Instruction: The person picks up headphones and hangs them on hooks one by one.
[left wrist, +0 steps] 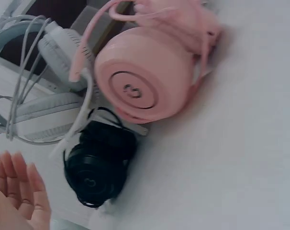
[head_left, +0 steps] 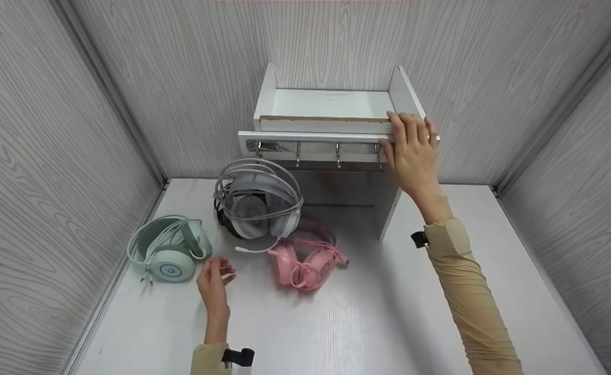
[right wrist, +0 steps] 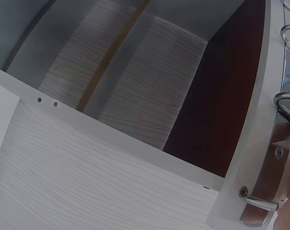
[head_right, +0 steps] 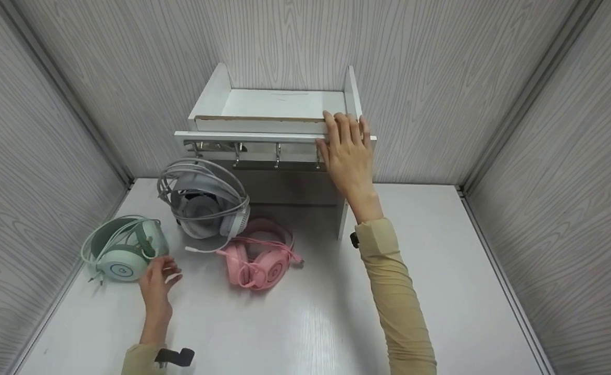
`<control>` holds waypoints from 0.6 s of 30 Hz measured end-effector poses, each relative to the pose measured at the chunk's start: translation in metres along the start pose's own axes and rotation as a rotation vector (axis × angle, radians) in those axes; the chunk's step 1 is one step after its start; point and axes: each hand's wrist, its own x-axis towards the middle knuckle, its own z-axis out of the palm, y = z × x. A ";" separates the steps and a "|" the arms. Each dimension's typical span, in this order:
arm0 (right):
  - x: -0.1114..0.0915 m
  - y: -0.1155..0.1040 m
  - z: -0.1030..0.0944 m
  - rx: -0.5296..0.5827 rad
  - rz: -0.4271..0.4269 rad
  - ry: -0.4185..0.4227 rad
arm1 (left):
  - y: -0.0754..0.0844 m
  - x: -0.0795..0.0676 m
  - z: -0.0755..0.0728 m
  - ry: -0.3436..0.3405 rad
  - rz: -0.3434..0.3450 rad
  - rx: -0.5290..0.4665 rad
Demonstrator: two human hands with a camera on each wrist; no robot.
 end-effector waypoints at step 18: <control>-0.001 0.000 0.000 0.014 0.003 0.000 | -0.029 -0.026 0.063 -0.459 -0.225 0.313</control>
